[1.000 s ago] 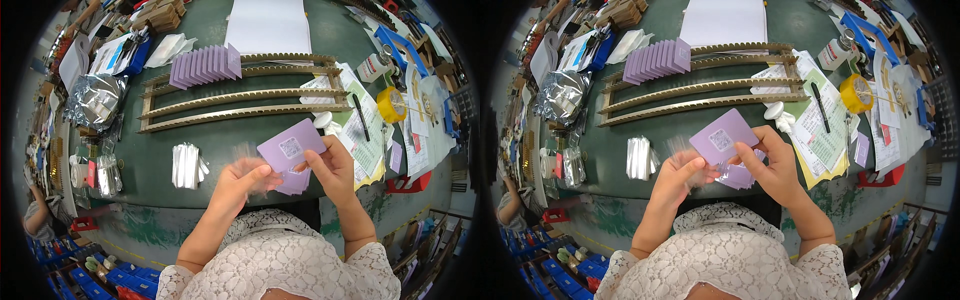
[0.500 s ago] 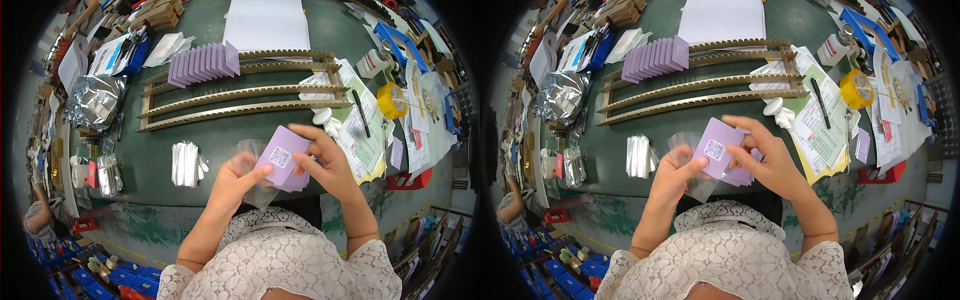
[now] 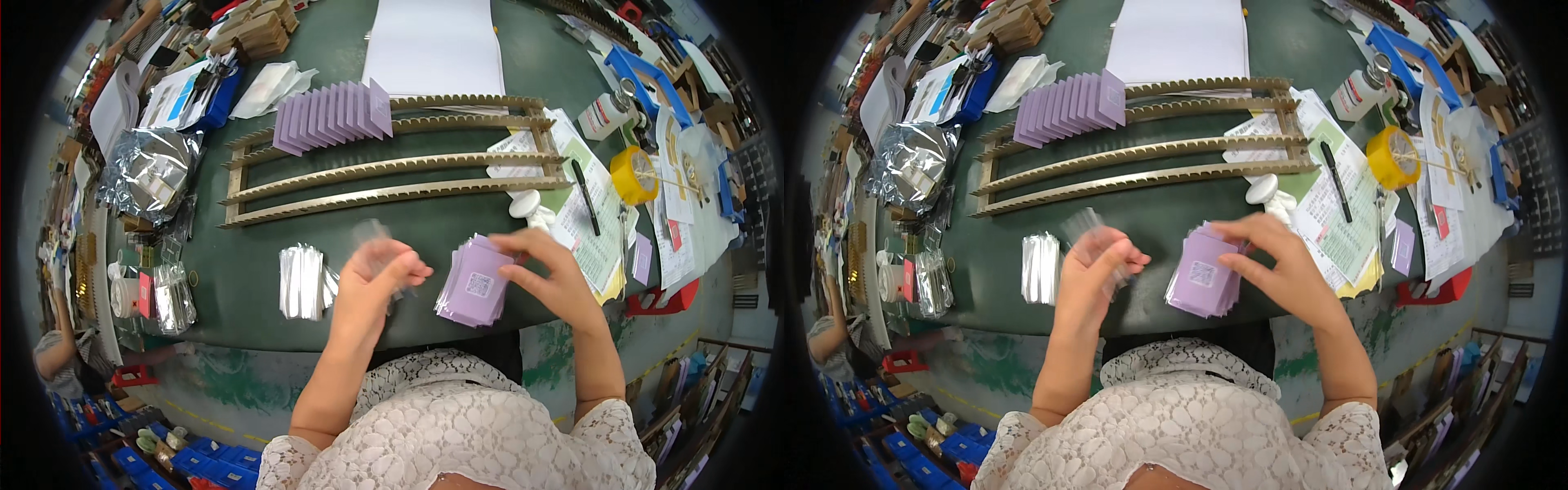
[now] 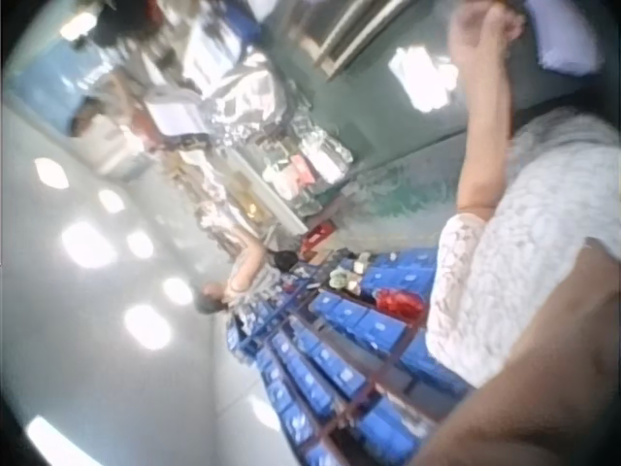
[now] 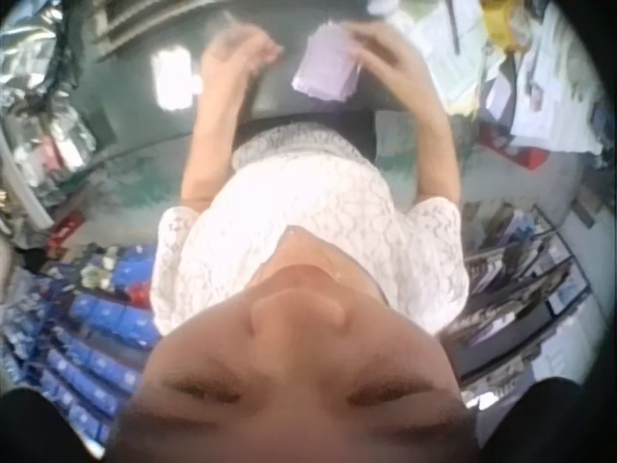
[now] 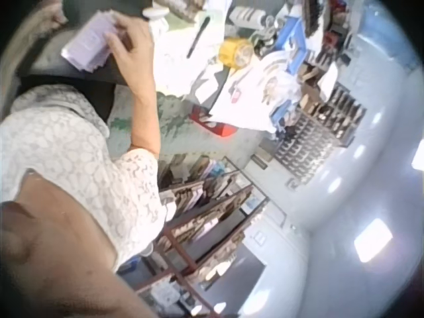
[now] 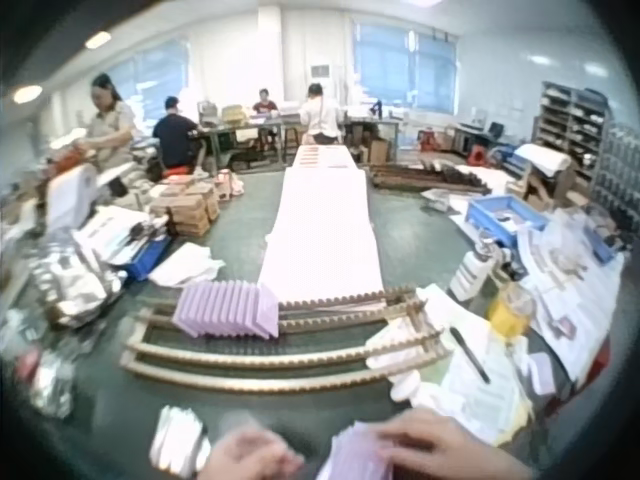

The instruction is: The person repeatedly picks up small purple cards and inserts them into clear plastic sleeves. The person works at a green table in a workshop environment, handling the items one by one and stacking the packaged cards.

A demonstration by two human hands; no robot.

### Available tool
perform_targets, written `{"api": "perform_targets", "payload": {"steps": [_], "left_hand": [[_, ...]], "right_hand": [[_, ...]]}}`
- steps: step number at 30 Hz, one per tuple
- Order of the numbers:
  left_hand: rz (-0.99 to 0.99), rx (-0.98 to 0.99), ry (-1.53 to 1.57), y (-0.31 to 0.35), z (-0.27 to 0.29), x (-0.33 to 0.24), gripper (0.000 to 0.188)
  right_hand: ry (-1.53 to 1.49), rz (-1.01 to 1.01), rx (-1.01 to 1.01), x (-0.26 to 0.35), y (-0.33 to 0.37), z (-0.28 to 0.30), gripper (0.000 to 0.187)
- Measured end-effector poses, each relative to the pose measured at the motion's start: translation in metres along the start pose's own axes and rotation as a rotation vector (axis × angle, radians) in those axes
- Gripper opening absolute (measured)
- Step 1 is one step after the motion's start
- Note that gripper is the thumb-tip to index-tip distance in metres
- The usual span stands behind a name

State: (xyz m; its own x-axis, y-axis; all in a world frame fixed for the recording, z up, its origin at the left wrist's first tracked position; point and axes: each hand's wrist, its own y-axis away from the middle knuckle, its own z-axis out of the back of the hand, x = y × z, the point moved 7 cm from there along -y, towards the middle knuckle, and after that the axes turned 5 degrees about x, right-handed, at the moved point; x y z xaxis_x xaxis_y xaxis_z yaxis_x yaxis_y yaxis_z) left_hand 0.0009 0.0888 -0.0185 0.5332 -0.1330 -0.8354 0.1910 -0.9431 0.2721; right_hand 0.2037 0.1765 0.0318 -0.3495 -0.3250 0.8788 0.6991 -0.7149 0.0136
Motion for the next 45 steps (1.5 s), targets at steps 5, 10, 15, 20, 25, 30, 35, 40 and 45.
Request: {"api": "perform_targets", "payload": {"steps": [5, 10, 15, 20, 25, 30, 35, 40, 45], "left_hand": [[0.107, 0.002, 0.119, 0.005, 0.007, 0.002, 0.018], [0.151, 0.017, 0.104, 0.016, 0.009, 0.001, 0.019], [0.078, -0.004, 0.093, 0.016, 0.024, -0.007, 0.022], [0.044, -0.051, 0.099, 0.015, 0.027, -0.020, 0.030], [0.015, 0.085, -0.028, 0.011, 0.003, -0.021, 0.033], [0.007, 0.085, -0.105, 0.017, -0.009, -0.017, 0.031], [0.030, 0.085, -0.133, 0.021, -0.016, -0.012, 0.032], [0.125, 0.000, 0.099, 0.018, -0.008, -0.003, 0.033], [0.103, 0.039, -0.025, 0.022, -0.012, 0.004, 0.017]], "right_hand": [[0.152, 0.275, -0.083, 0.022, -0.081, 0.007, 0.054], [0.315, 0.468, -0.022, 0.034, -0.201, -0.018, 0.078], [0.192, 0.381, 0.227, 0.016, -0.248, -0.029, 0.087], [-0.025, 0.529, 0.186, 0.066, -0.149, -0.031, 0.065], [-0.193, 0.449, 0.187, 0.054, -0.066, -0.033, 0.061], [-0.034, 0.421, 0.057, 0.046, -0.033, -0.025, 0.064], [0.034, 0.372, -0.081, 0.037, -0.020, -0.023, 0.053], [-0.030, 0.323, -0.243, 0.026, -0.009, -0.008, 0.023], [-0.520, 0.089, -0.287, 0.016, 0.000, -0.006, 0.012]]}}
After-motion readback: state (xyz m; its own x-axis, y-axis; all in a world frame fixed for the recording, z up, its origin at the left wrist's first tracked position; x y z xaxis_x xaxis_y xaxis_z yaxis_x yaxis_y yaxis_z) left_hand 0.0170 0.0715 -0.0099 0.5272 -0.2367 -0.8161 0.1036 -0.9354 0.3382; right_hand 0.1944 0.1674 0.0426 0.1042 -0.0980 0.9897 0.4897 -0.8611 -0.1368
